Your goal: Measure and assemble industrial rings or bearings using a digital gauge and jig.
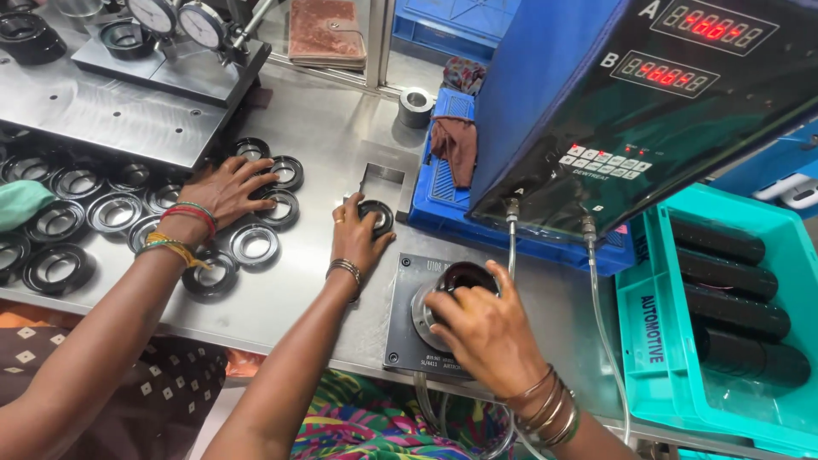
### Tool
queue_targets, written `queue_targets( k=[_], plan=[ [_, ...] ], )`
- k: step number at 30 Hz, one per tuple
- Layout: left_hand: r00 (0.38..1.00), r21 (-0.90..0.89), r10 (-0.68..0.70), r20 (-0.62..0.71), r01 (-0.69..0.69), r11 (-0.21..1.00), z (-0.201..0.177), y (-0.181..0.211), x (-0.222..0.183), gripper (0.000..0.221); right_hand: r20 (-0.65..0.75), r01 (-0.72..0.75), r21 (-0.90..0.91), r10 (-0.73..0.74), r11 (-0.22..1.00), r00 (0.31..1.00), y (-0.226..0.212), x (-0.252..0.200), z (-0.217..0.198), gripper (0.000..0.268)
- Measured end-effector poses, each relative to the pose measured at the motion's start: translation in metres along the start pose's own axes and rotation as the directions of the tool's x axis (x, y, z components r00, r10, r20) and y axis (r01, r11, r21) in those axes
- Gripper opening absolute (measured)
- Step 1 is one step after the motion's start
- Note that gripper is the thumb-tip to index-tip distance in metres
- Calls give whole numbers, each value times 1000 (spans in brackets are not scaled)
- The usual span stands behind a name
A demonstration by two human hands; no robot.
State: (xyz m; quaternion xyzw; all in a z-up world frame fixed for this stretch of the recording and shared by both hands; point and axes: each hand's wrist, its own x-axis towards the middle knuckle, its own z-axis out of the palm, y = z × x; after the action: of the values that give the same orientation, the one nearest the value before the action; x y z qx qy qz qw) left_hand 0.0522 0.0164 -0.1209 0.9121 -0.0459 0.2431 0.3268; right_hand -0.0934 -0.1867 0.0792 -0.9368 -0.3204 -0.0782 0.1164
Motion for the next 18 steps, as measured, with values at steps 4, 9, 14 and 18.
queue_targets(
  k=[4,9,14,18],
  plan=[
    [1000,0,1,3,-1,1000,14,-6,10,37,-38,58,-166,-65,984,997,-12,-1,8,35],
    [1000,43,-13,25,11,999,30,-12,20,29,-55,31,-75,-35,997,998,-14,-2,8,32],
    [1000,179,14,-1,-14,984,13,-5,15,32,-132,-3,59,11,998,991,7,-9,12,33],
    [982,303,-87,168,33,953,-48,14,-8,49,-92,-317,611,463,725,882,50,-31,20,36]
  ],
)
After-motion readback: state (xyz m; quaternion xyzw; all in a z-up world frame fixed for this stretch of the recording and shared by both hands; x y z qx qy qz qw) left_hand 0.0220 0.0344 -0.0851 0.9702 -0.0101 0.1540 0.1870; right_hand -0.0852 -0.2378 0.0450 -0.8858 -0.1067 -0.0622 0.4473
